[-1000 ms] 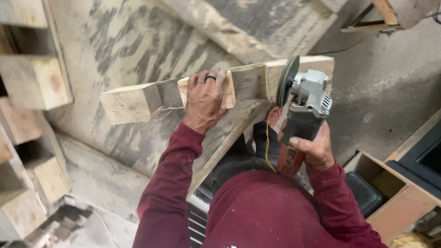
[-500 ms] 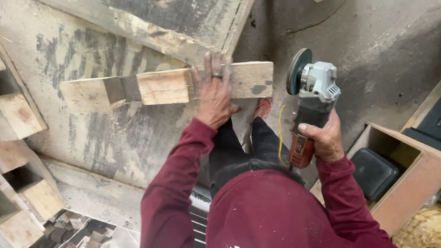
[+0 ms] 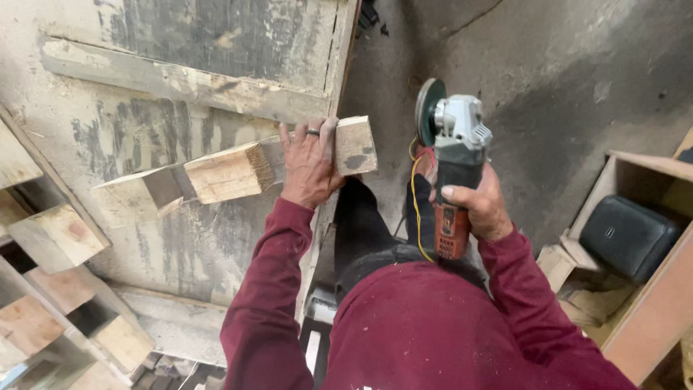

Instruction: The person uses an angle grinder with a sanding disc to smooth the surfaces of small wooden blocks. They hold the blocks with one hand and operate the tool with the other, working on multiple pieces sequentially on a workbench.

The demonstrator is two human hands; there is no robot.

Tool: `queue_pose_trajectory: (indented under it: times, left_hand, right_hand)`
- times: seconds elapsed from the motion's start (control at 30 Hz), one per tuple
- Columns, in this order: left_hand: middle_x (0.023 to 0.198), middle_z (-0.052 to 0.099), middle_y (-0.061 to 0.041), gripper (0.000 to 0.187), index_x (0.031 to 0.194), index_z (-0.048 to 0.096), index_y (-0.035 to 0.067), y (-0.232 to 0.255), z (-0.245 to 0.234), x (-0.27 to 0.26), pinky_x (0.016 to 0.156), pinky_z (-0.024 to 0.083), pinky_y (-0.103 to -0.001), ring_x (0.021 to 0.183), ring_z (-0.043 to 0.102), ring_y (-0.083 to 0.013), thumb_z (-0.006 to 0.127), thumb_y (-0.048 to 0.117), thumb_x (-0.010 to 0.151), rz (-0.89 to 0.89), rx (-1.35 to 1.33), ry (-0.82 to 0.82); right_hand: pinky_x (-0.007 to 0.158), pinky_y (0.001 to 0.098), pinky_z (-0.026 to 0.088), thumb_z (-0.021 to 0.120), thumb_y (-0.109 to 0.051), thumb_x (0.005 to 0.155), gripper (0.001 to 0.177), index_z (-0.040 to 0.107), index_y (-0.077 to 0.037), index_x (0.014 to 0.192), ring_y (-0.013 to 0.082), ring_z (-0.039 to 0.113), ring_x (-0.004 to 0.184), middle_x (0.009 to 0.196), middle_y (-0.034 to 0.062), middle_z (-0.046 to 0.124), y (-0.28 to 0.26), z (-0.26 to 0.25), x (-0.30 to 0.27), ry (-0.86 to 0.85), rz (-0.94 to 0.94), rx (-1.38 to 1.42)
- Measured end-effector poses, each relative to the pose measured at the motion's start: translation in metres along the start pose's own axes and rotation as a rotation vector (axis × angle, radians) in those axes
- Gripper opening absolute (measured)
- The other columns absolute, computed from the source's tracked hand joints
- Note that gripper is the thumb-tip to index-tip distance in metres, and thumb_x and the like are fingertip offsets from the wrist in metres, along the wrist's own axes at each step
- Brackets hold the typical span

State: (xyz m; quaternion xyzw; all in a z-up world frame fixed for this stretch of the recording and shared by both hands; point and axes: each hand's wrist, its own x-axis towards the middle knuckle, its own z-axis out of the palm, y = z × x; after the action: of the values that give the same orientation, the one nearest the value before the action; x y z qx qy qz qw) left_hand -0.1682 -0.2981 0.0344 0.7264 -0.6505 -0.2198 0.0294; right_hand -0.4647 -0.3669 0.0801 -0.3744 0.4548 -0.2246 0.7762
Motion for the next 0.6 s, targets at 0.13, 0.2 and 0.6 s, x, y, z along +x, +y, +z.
queue_pose_trajectory:
  times: [0.13, 0.2, 0.6]
  left_hand:
    - [0.151, 0.039, -0.024, 0.131, 0.154, 0.026, 0.009, 0.007, -0.004, 0.006, 0.114, 0.009, -0.070, 0.142, 0.032, -0.0430, 0.093, 0.051, 0.049, -0.060, 0.097, -0.016]
    - [0.157, 0.032, -0.028, 0.133, 0.157, 0.024, 0.012, 0.027, -0.006, -0.007, 0.114, 0.007, -0.070, 0.146, 0.025, -0.0453, 0.093, 0.064, 0.055, 0.057, 0.029, 0.114]
    - [0.142, 0.057, -0.017, 0.058, 0.135, 0.063, 0.006, 0.143, 0.035, -0.052, 0.110, 0.051, -0.055, 0.128, 0.057, -0.0397, 0.086, 0.013, 0.083, 0.424, -0.399, 0.378]
  right_hand:
    - [0.073, 0.0351, 0.060, 0.073, -0.024, 0.073, 0.060, 0.056, -0.001, 0.125, 0.0195, 0.069, 0.078, 0.096, 0.0101, 0.066, 0.000, 0.011, 0.020, 0.007, 0.054, 0.106]
    - [0.072, 0.0352, 0.061, 0.073, -0.025, 0.076, 0.055, 0.056, -0.001, 0.123, 0.0190, 0.070, 0.079, 0.095, 0.0094, 0.066, -0.002, 0.015, 0.028, -0.005, 0.057, 0.149]
    - [0.068, 0.0361, 0.061, 0.076, -0.019, 0.087, 0.033, 0.061, 0.003, 0.107, 0.0209, 0.071, 0.078, 0.092, 0.0114, 0.066, 0.005, 0.001, 0.056, 0.098, 0.051, 0.368]
